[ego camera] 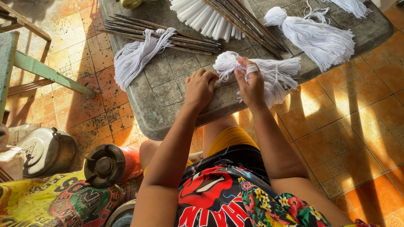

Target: The person sits at a table and repeatedly ties white strings into small bundles by hand. They pull strands from a larger bundle, wrap them around their fingers, and secure them with a knot, placing the finished bundles on the table.

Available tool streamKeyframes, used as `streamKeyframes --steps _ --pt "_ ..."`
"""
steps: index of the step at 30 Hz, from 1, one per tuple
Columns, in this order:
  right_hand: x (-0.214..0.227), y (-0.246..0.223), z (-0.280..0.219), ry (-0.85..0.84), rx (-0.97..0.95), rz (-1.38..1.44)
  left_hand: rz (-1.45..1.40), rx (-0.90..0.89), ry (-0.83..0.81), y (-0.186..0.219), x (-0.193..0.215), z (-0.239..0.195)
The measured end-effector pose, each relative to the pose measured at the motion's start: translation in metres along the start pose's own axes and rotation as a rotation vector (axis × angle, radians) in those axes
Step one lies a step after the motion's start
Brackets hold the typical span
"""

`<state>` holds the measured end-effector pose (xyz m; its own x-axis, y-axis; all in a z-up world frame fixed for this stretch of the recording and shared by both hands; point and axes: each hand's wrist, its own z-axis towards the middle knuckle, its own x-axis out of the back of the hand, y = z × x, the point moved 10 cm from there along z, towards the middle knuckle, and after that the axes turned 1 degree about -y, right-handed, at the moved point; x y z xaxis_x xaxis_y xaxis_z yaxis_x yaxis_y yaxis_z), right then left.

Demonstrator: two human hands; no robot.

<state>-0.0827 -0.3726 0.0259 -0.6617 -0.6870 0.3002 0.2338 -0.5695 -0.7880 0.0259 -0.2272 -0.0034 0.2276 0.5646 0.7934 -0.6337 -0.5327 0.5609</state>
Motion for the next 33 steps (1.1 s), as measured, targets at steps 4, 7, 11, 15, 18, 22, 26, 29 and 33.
streamKeyframes --steps 4,7,11,15,18,22,26,29,33 --pt "0.0 0.0 0.0 0.002 0.016 -0.007 -0.004 0.007 -0.002 0.0 0.003 -0.002" --pt "-0.001 0.002 0.001 0.007 0.021 -0.016 0.037 -0.017 -0.003 0.005 0.003 -0.002" --pt "-0.001 0.002 0.003 0.0 0.038 -0.053 0.069 -0.011 -0.003 0.0 -0.005 0.001" --pt "0.0 0.004 0.002 0.024 0.035 -0.113 -0.145 -0.003 0.027 -0.005 0.006 0.0" --pt "-0.001 0.016 0.003 0.042 0.055 -0.212 -0.52 0.0 0.059 -0.034 0.007 -0.006" --pt "0.0 0.016 0.004 0.039 0.081 -0.246 -0.68 0.076 0.103 -0.062 0.068 -0.025" --pt "0.002 0.011 0.005 0.023 0.076 -0.246 -0.572 0.082 0.207 -0.082 0.122 -0.038" --pt "0.002 0.011 0.005 0.014 0.07 -0.219 -0.473 0.091 0.142 -0.07 0.102 -0.034" --pt "0.005 0.012 0.006 0.017 0.046 -0.195 -0.256 0.015 -0.019 -0.027 0.03 -0.014"
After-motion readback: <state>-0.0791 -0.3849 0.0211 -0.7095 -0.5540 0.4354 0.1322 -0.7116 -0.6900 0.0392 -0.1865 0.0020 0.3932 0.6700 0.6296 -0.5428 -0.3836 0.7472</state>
